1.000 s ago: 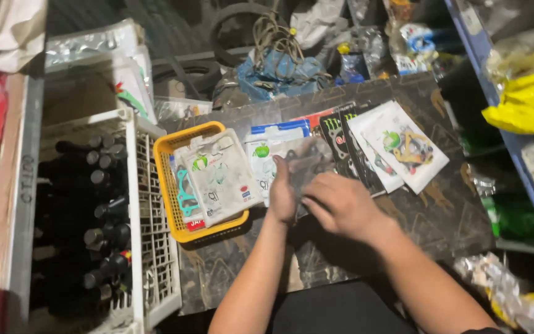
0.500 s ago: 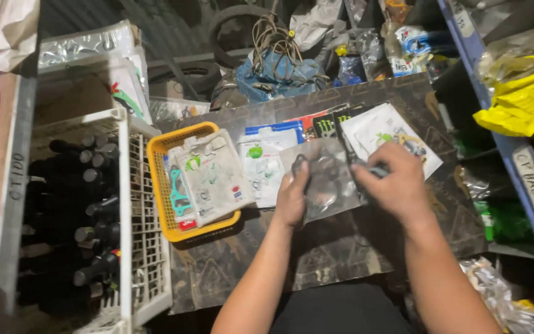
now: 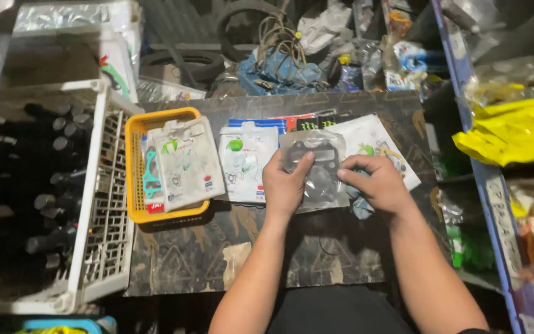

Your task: Cleaning and wiping down various motorcycle engine gaskets using a cloth.

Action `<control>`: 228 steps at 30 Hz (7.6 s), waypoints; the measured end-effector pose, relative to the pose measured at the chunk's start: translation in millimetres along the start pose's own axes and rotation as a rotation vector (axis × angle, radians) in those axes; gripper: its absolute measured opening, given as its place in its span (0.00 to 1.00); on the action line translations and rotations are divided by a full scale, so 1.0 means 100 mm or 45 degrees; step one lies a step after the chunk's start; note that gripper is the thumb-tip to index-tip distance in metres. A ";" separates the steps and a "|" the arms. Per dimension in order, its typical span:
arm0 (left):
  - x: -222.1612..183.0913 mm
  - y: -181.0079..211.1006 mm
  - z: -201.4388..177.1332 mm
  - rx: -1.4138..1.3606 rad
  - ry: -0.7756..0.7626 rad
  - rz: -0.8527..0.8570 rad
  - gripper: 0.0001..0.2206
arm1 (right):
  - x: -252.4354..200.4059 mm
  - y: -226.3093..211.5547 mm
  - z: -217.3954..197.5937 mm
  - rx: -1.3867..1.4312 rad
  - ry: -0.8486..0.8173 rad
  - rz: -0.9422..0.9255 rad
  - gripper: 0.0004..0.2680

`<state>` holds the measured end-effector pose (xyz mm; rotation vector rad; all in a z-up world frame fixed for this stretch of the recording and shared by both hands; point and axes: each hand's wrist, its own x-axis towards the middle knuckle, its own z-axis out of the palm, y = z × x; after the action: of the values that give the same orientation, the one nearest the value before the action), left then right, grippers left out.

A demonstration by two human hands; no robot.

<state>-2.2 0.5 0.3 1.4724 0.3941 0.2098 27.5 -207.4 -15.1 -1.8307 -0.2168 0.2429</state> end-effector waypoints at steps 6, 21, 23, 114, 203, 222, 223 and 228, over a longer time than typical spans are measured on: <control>-0.03 0.02 -0.36 0.151 0.366 0.329 0.28 | 0.18 0.08 0.41 0.050 -0.027 0.002 0.03; 0.19 0.44 -1.71 0.384 0.445 0.671 0.17 | 0.71 -0.63 2.08 -0.228 -0.099 0.074 0.08; 0.26 0.37 -1.70 0.386 0.385 0.638 0.17 | 0.67 -0.59 2.07 -0.257 -0.049 0.122 0.08; 0.25 -0.38 -0.63 -0.176 -0.364 -0.061 0.18 | 0.72 -0.25 1.04 -0.212 0.573 -0.601 0.13; -0.17 -0.56 -0.53 0.041 -0.251 0.151 0.22 | 0.28 -0.15 0.85 -0.628 0.200 -0.902 0.10; 0.28 -0.27 -1.21 0.095 -0.187 0.073 0.20 | 0.06 -0.31 1.73 -0.528 0.154 -1.032 0.08; 0.24 -0.22 -1.21 0.099 -0.196 0.073 0.20 | 0.09 -0.26 1.65 -0.529 0.162 -1.027 0.08; 0.10 -0.10 -1.03 0.119 -0.328 0.048 0.20 | 0.25 -0.27 1.34 -0.822 0.642 -0.734 0.06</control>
<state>-33.9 98.6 -16.4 1.5767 0.1690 0.0306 14.0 -69.8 -25.8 -2.2908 -0.4914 -0.7659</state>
